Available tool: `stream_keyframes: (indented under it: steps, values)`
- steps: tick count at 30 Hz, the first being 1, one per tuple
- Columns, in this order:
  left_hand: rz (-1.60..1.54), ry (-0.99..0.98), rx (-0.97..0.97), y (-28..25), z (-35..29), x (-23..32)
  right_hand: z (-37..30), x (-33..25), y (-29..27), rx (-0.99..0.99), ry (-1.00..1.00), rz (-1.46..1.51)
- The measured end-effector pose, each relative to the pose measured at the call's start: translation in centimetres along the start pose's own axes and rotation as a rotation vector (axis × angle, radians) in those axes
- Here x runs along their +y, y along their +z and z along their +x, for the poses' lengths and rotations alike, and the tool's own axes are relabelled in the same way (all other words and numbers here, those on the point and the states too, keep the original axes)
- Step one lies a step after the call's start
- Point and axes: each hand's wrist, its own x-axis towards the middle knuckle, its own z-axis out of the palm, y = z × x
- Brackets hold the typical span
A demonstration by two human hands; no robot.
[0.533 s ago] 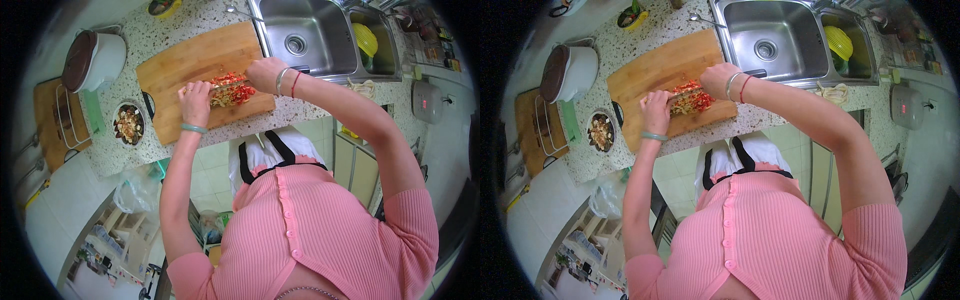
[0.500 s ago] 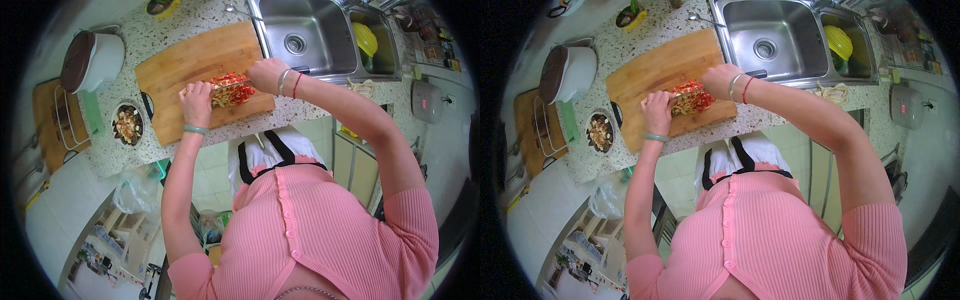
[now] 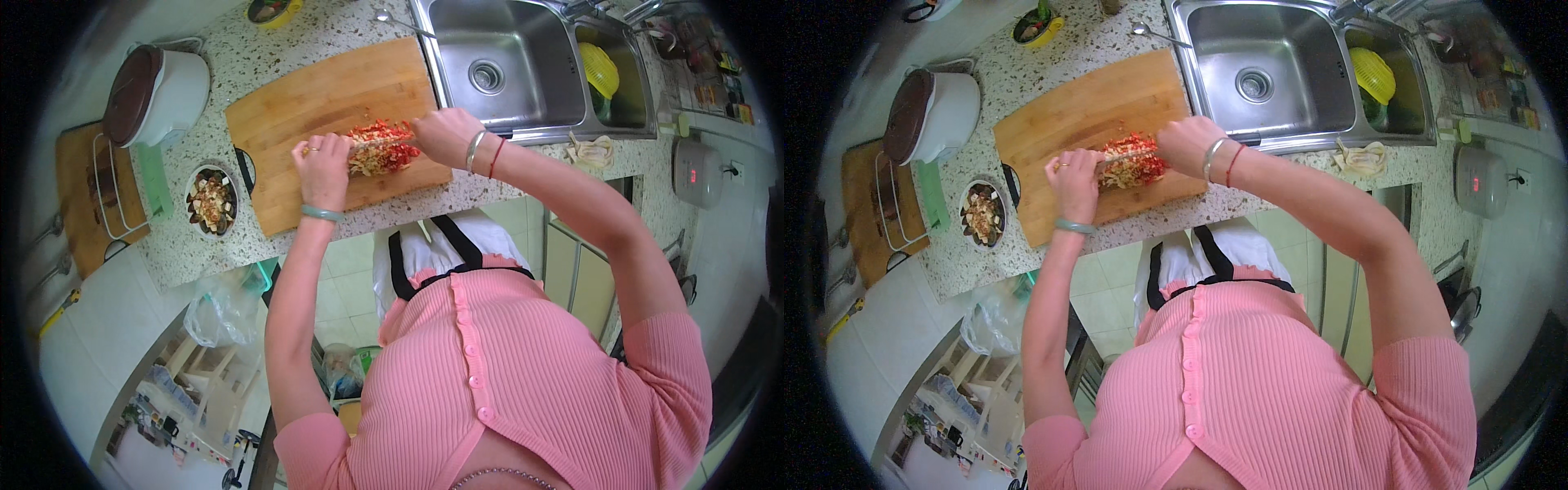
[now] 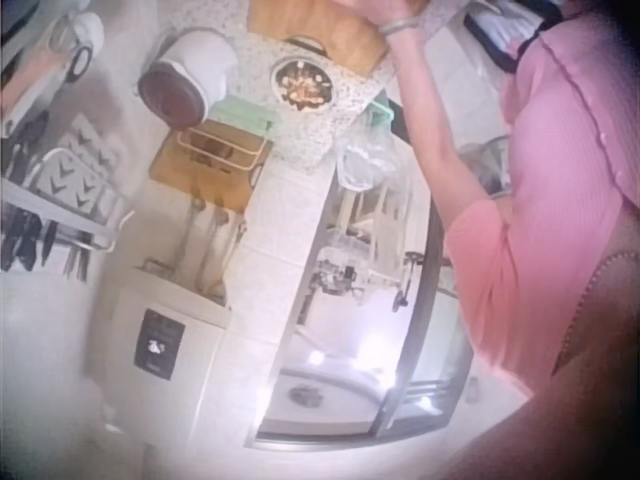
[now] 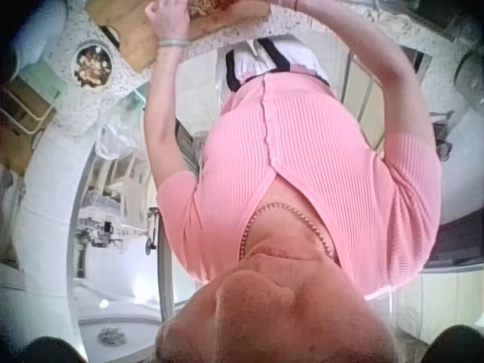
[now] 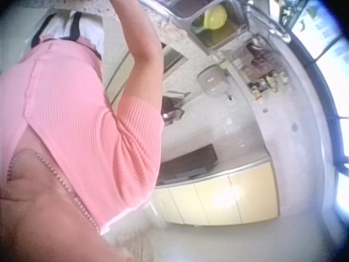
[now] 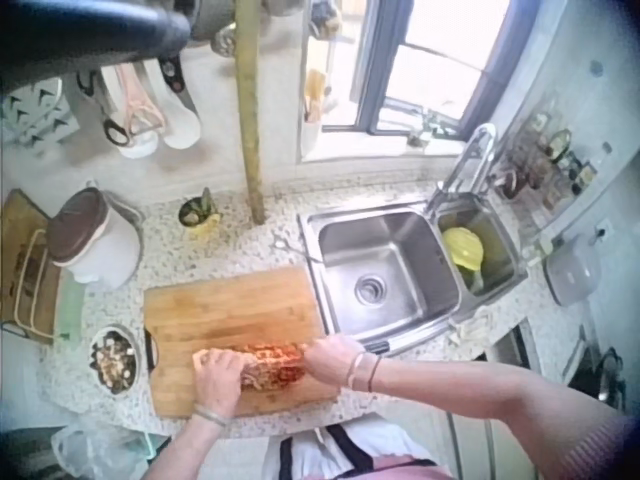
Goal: The person chops red and white vegetables on a wooden cutting board using a cleaver. After chopping, they wash their hands at the sink, dry them with a towel, and walk through the living room.
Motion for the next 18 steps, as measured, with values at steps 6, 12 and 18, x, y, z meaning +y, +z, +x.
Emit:
stream_keyframes:
  steps: [6,12,18]
  values:
    - [-0.084,-0.026,-0.044,-0.6,-0.4,-0.7,0.6,-1.2,-2.1,-0.093,-0.014,-0.008]
    - [-0.038,-0.041,-0.009,1.0,-1.3,0.2,0.2,-0.2,1.3,-0.029,-0.002,-0.001]
    - [0.043,-0.023,-0.016,1.6,-1.8,1.1,-0.3,0.2,2.6,0.015,0.023,0.009]
